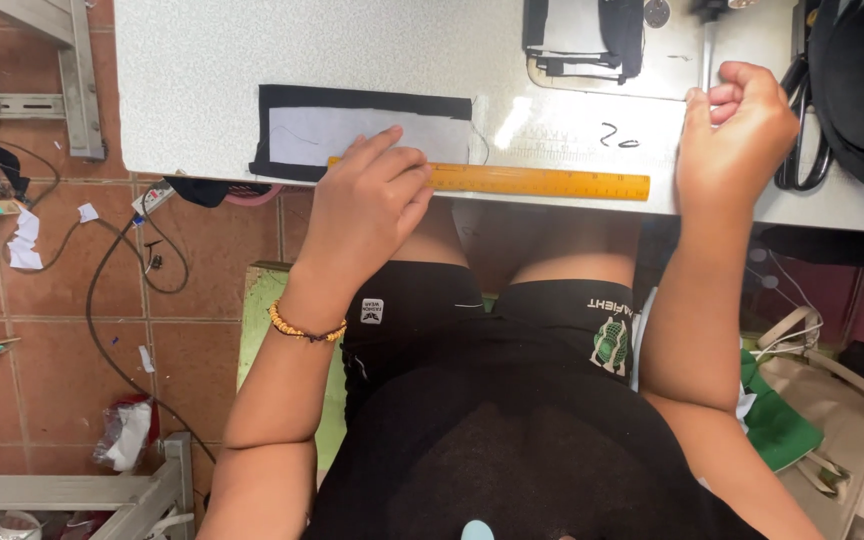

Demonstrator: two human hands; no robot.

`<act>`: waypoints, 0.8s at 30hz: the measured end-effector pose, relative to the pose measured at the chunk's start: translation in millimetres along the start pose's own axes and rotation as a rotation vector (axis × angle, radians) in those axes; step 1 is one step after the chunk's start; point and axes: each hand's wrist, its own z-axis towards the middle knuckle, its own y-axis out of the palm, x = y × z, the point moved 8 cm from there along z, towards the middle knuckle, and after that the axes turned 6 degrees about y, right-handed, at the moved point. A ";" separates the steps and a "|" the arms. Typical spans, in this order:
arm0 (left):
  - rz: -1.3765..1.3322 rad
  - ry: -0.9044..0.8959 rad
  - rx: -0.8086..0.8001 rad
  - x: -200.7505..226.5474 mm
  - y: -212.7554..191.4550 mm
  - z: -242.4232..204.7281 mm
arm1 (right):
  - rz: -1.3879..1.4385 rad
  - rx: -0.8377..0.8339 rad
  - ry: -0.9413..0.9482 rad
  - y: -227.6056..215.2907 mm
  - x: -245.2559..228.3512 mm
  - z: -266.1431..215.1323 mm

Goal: The person uses a ruler and a pen to measure and mark lines on small pieces of fabric at a sewing workstation.

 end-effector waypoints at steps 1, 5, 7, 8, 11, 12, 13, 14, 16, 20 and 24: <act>-0.003 0.017 -0.003 -0.3 0.9 1.0 | 0.035 -0.058 0.042 4.5 11.7 2.9; 0.021 0.030 -0.001 1.4 2.8 3.1 | -0.009 -0.106 -0.106 -22.7 -10.0 1.3; 0.168 0.061 0.084 8.4 -2.3 7.6 | 0.147 -0.154 -0.060 -41.9 -22.5 -3.4; 0.169 0.057 0.080 11.7 0.7 10.6 | 0.149 -0.158 -0.060 -47.5 -32.3 -9.0; 0.119 0.095 0.077 22.5 12.4 24.2 | 0.378 -0.085 -0.072 -63.6 -55.1 -23.3; 0.128 0.095 0.091 24.5 15.0 28.2 | 0.526 -0.104 -0.005 -56.7 -54.0 -27.6; 0.135 0.095 0.103 27.1 18.2 31.7 | 0.675 -0.125 0.064 -49.0 -52.6 -33.2; 0.128 0.102 0.103 27.4 33.1 28.8 | 0.669 -0.120 0.070 -34.0 -42.9 -42.8; 0.105 0.101 0.065 25.1 64.2 23.8 | 0.881 -0.123 0.087 -3.2 -24.9 -61.3; 0.062 0.103 0.046 33.3 56.4 32.6 | 0.790 -0.081 -0.075 -20.5 -85.4 -54.8; 0.049 0.128 0.041 34.4 52.7 32.6 | 0.748 -0.165 -0.365 -8.2 -118.8 -59.2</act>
